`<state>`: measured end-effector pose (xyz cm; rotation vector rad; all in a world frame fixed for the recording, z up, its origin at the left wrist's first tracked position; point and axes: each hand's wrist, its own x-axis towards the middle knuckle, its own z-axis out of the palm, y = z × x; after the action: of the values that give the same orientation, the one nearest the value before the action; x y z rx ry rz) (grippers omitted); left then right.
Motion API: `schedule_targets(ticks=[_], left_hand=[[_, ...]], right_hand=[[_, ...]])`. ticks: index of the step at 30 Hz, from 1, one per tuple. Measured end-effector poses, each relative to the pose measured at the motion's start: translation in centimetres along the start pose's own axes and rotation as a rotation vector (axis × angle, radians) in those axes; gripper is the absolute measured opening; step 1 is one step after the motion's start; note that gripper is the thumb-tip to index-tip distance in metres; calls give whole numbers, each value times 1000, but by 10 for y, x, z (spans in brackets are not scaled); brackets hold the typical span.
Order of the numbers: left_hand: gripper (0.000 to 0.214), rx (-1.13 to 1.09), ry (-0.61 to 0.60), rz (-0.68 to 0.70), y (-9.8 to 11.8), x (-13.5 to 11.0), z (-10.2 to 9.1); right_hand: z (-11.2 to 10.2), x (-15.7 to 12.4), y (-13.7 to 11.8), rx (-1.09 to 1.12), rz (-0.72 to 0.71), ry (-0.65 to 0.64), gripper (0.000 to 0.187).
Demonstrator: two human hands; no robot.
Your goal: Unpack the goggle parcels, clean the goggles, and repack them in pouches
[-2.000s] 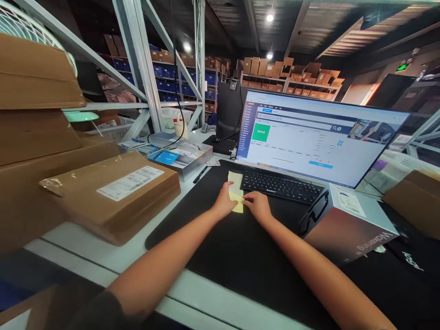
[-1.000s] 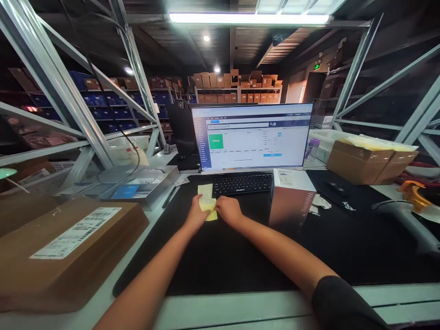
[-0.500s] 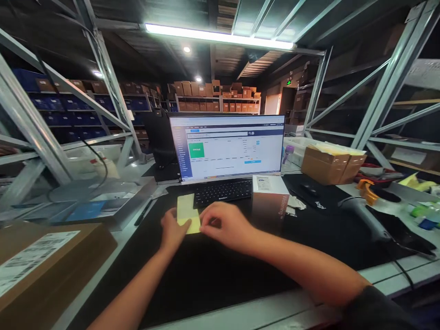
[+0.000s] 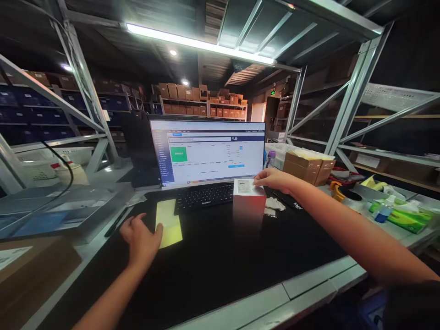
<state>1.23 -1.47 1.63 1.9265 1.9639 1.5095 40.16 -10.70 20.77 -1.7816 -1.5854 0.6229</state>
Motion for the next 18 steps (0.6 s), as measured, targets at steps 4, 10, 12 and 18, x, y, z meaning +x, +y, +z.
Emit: schedule_targets(ticks=[4,10,12,18], left_hand=[[52,37,-12,-9,-2,2,-2],[52,49,-49,-30,-5,2,2],[51,48,-67,-33,-6,2,3],[54,50,-104,-47,-13,3,6]], right_hand=[[3,4,-8,11,111,-21,12],[6,11,-7,5,170,-20,13],[7,12,-8,-6,175,-15,13],[9,14,-12,-27,198,-5,22]])
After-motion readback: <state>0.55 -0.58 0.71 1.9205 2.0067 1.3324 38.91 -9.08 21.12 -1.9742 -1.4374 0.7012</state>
